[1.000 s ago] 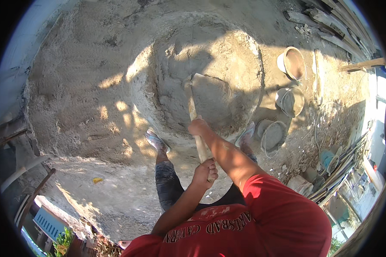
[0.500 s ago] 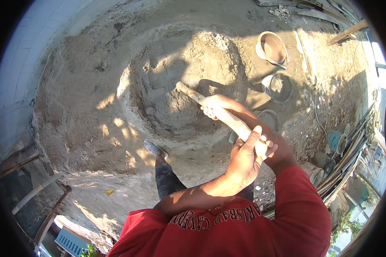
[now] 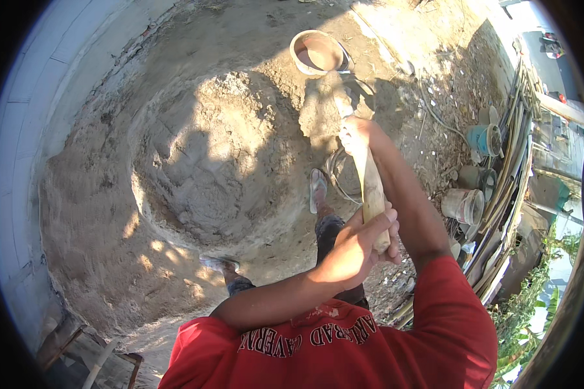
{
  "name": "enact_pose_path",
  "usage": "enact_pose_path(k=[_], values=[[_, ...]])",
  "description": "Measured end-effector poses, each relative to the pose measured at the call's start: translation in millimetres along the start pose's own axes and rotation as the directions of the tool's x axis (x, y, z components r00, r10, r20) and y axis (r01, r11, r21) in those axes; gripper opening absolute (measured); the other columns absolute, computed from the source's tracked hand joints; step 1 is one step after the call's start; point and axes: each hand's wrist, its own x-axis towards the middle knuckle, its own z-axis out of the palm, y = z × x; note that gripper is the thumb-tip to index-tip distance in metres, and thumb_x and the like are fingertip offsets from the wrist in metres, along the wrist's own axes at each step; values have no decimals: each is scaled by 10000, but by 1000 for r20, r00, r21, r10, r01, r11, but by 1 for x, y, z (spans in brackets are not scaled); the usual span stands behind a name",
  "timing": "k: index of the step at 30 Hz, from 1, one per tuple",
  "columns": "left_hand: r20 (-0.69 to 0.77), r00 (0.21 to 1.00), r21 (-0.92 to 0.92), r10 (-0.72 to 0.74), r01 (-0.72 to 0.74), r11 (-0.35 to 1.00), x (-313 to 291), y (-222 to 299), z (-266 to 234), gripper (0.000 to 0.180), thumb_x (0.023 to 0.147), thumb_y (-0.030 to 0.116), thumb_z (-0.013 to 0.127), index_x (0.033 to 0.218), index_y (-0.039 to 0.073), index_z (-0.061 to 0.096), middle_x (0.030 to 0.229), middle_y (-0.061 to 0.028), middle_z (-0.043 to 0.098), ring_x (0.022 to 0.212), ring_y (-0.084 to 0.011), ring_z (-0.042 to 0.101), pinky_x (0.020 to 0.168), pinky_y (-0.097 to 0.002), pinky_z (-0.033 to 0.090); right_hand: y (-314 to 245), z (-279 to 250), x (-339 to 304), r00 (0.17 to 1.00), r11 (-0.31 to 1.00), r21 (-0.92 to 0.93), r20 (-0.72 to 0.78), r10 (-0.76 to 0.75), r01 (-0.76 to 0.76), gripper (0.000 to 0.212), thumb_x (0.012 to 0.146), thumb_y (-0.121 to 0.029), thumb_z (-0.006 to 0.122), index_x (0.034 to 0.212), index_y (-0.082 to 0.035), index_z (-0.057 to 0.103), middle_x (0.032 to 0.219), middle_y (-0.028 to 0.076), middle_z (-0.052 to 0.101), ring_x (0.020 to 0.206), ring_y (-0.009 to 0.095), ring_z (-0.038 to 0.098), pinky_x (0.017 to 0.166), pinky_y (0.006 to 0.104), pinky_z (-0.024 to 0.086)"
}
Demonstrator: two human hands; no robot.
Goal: The person mixes concrete in a shallow pit on the ground using a hoe, turning the wet mixture over and pulling it inward. The person also pours the contents of a bucket into the mixture before continuing to turn the concrete with the hoe.
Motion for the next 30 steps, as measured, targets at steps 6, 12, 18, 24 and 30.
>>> enact_pose_path(k=[6,12,18,24,30], values=[[-315,914,905,255,208,371,39,0,-202,537,936,398,638,1344,62,542,1011,-90,647,873,-232,640,825,-402,517,103,-30,58,898,941,99,-345,-272,323,180,956,-234,638,1002,-89,542,759,32,534,551,148,520,463,305,454],[-197,911,919,361,300,-257,123,35,-338,565,869,453,675,1383,243,574,1162,-103,683,1115,-320,590,1006,-470,405,167,-69,152,820,903,178,-514,-254,391,257,898,-121,671,1042,-108,459,721,40,533,541,186,538,454,357,454],[-104,877,818,470,344,-461,129,31,-380,571,847,420,707,1368,226,575,1087,-131,699,1065,-343,623,980,-476,431,145,-29,129,763,916,179,-621,-179,360,211,881,-98,693,937,-78,491,607,25,486,455,169,481,435,330,423],[-277,894,934,351,336,-118,31,16,-319,617,808,417,730,1227,-9,576,975,-259,681,931,-417,670,820,-472,523,169,42,55,851,935,294,-525,-17,200,168,894,-95,674,844,-69,516,614,24,495,487,159,493,464,300,427],[-555,754,831,350,482,279,-155,-59,-307,630,794,406,753,1226,-13,567,960,-259,683,903,-403,685,816,-449,527,263,181,-10,935,967,160,-266,233,-196,171,893,-166,695,949,-88,553,663,9,521,518,159,522,474,324,450]])
